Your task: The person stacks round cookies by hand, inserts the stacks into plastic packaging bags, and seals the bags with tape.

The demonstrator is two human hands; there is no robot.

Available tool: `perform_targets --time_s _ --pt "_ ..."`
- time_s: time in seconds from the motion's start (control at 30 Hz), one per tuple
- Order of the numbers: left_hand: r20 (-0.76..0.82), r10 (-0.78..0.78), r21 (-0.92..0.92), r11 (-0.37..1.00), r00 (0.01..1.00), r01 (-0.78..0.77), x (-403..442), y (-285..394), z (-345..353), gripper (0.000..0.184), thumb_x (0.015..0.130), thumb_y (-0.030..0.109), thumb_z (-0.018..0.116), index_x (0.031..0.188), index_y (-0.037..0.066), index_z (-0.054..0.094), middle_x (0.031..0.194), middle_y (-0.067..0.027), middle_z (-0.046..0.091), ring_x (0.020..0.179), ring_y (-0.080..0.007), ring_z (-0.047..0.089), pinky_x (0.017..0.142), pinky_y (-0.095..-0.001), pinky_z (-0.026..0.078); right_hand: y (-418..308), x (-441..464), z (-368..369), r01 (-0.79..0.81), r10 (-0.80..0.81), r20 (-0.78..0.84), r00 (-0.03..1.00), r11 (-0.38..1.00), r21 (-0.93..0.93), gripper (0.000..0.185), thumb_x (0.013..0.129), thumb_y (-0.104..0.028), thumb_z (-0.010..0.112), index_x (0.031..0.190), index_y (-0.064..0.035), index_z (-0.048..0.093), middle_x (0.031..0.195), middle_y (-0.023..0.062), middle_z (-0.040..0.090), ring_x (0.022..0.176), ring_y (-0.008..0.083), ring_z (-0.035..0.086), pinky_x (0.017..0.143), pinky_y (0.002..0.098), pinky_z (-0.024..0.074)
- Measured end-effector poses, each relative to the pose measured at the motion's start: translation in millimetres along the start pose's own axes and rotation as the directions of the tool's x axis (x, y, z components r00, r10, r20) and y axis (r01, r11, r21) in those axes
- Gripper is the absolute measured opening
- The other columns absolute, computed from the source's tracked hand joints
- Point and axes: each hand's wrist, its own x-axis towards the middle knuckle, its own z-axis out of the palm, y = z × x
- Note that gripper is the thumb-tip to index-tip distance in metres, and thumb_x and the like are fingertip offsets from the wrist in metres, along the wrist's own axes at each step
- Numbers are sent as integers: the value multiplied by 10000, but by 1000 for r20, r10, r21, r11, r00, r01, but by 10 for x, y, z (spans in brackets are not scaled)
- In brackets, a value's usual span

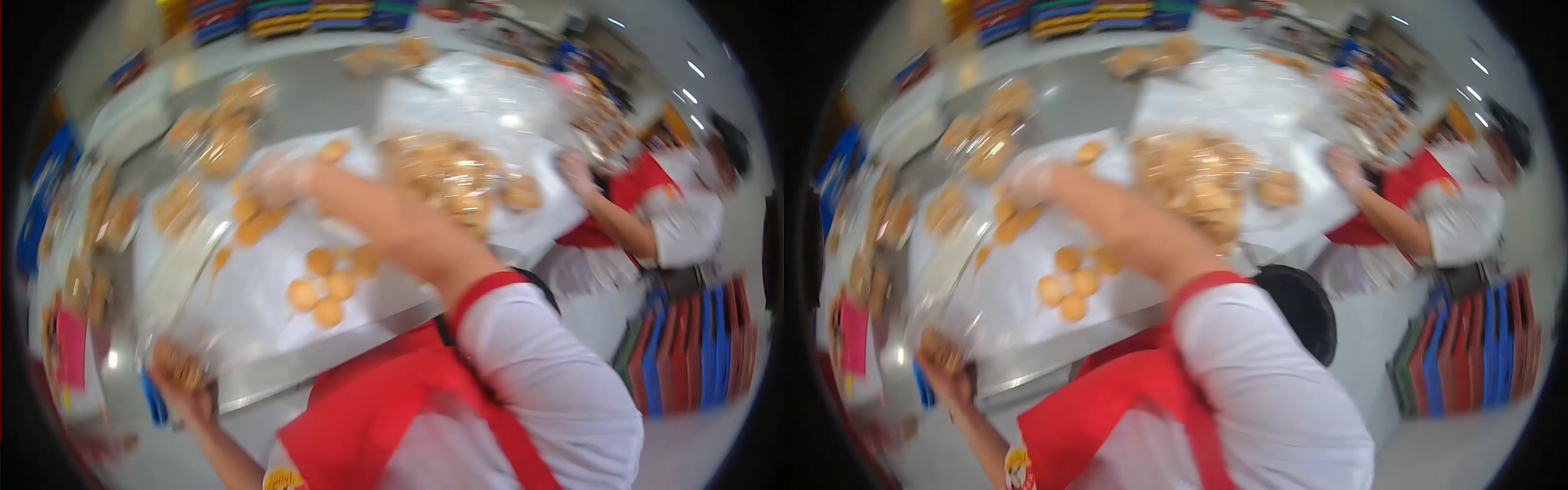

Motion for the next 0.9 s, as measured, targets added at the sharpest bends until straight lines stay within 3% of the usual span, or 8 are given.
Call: perform_targets --time_s 0.1,0.2,0.4,0.53,0.57,0.63,0.7,0.9 --pt "-177 53 -194 977 983 -88 384 -538 1119 486 896 440 379 1169 46 461 933 -40 523 760 -135 501 685 -257 436 648 -795 -958 -305 372 145 917 887 -346 257 710 -210 582 946 -128 641 923 102 627 869 269 598 721 373 480" --pt "65 71 87 993 995 -77 69 74 418 490 909 437 349 1155 27 453 893 -49 526 775 -129 492 678 -248 411 257 -547 -385 -299 305 86 949 952 -69 222 699 -212 584 883 -110 656 906 96 632 857 269 600 721 363 478" --pt "26 82 62 995 996 -83 -9 82 538 506 893 451 382 1157 26 458 878 -45 501 745 -142 487 669 -266 422 191 -645 -504 -335 336 36 941 942 -40 253 694 -250 584 889 -101 645 916 95 629 843 264 597 722 364 473" --pt "-79 93 66 994 993 -88 -43 112 658 505 892 449 386 1151 24 468 892 -49 509 751 -156 494 659 -264 428 43 -1114 -843 -56 243 -510 825 934 354 313 696 -230 591 960 -62 599 945 106 612 878 242 587 746 350 468" --pt "-57 79 43 996 995 -76 -28 116 663 505 889 449 391 1152 25 470 896 -49 511 752 -156 496 661 -266 430 -110 -1359 -1022 -36 336 -489 805 850 526 329 705 -218 598 990 -53 581 958 107 608 893 232 584 758 339 467" --pt "-41 54 6 999 998 -54 -42 84 603 506 884 450 401 1153 26 472 904 -50 516 755 -156 499 665 -271 434 -153 -1621 -945 238 465 -206 861 -9 971 355 734 -177 604 1064 -65 543 1027 116 577 929 229 567 787 324 474" --pt "-19 80 31 996 997 -80 -28 32 545 512 877 457 410 1157 32 471 911 -54 521 753 -156 502 664 -281 441 -143 -1868 -777 477 495 -283 821 -325 816 402 748 -159 616 1124 -80 497 1115 138 524 957 244 552 800 337 488" --pt "35 117 74 990 993 -119 -50 58 618 541 853 489 441 1124 22 486 893 -72 525 746 -173 506 658 -300 444 -265 -2071 -457 586 439 -389 810 -591 554 380 768 -177 632 1105 -80 484 1104 146 501 956 280 533 743 309 526"
